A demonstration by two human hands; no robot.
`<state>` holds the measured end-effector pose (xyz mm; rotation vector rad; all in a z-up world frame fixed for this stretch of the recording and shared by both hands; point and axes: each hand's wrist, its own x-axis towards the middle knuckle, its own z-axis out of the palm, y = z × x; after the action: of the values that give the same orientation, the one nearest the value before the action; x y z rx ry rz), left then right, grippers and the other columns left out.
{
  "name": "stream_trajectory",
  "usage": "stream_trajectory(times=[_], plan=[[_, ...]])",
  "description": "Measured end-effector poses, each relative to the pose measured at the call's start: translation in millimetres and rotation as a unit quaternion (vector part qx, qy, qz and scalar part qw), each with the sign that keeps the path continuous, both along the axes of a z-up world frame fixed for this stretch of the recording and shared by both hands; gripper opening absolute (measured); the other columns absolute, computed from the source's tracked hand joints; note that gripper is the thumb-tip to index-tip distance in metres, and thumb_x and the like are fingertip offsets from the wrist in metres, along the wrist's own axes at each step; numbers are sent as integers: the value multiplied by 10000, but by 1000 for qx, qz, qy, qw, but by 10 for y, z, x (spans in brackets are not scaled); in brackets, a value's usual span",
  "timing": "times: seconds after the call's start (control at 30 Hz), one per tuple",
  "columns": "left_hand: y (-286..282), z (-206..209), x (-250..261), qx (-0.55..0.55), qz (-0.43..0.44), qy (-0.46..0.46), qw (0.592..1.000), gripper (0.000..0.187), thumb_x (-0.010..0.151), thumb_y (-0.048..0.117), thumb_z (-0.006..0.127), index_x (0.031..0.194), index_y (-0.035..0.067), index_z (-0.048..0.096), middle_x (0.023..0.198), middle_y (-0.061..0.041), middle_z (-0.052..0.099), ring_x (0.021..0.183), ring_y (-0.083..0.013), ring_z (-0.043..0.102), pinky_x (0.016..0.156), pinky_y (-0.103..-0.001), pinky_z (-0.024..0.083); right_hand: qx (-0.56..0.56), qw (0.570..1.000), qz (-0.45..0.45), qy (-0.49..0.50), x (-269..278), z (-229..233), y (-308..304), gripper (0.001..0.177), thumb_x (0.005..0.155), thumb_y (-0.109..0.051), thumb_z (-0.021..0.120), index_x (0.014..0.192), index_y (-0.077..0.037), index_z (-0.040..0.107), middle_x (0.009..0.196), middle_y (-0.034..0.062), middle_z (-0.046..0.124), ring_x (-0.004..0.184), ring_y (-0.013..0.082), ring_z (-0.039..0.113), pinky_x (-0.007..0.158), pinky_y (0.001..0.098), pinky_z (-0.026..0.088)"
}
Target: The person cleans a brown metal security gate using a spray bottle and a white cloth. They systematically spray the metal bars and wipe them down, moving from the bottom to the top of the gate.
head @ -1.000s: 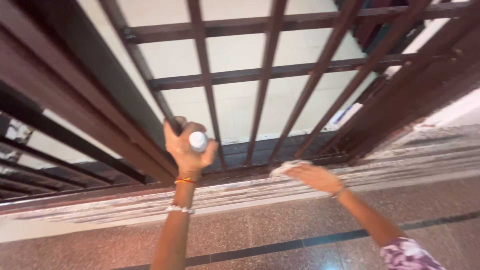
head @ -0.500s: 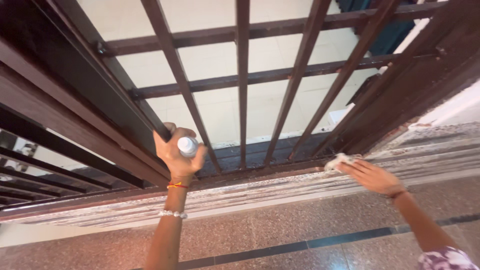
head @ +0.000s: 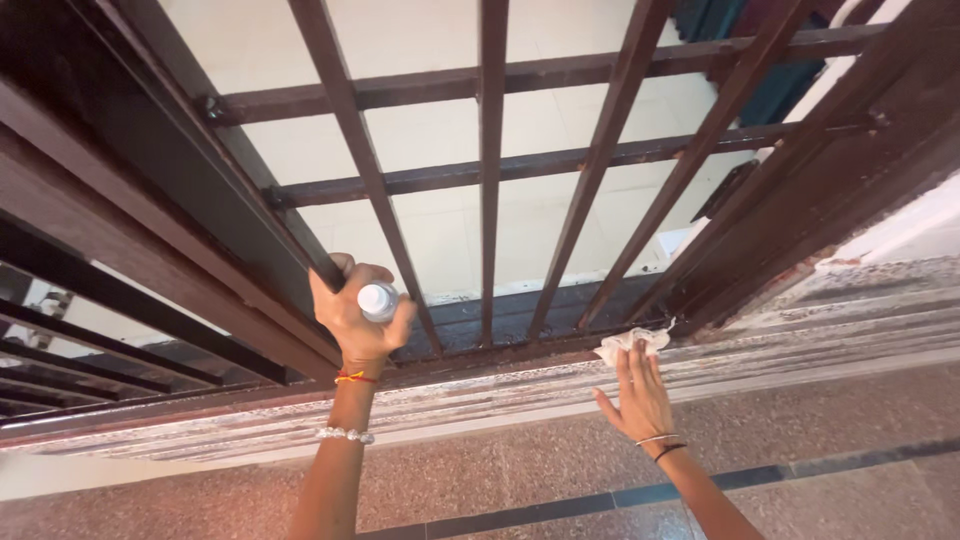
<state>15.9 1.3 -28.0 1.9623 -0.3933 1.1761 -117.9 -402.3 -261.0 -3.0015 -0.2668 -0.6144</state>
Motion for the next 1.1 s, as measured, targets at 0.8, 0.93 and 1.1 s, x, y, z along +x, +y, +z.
stream_trajectory(times=[0.8, 0.93, 1.1], plan=[[21, 25, -8, -10, -22, 9, 1000, 300, 555, 289, 739, 769, 92, 666, 937, -133, 455, 880, -298, 524, 720, -407, 467, -51, 973, 33, 221, 236, 1116, 629, 1141, 686, -412, 829, 1561, 48, 260, 1640, 290, 229, 1482, 424, 220, 1217, 500, 186], [23, 5, 1, -15, -25, 8, 1000, 314, 556, 286, 742, 785, 84, 670, 944, -131, 450, 866, -294, 526, 714, -414, 471, -31, 973, -13, 227, 704, 1169, 614, 1011, 705, -431, 805, 1506, -48, 323, 1622, 191, 269, 1479, 350, 300, 1233, 522, 156], [36, 35, -10, -7, -22, 11, 1000, 316, 546, 278, 747, 785, 85, 674, 935, -124, 455, 863, -300, 532, 705, -416, 476, -76, 986, -22, 146, 896, 1169, 1077, 1061, 659, -462, 820, 1484, 24, 362, 1561, 277, 318, 1514, 385, 282, 1271, 541, 96]])
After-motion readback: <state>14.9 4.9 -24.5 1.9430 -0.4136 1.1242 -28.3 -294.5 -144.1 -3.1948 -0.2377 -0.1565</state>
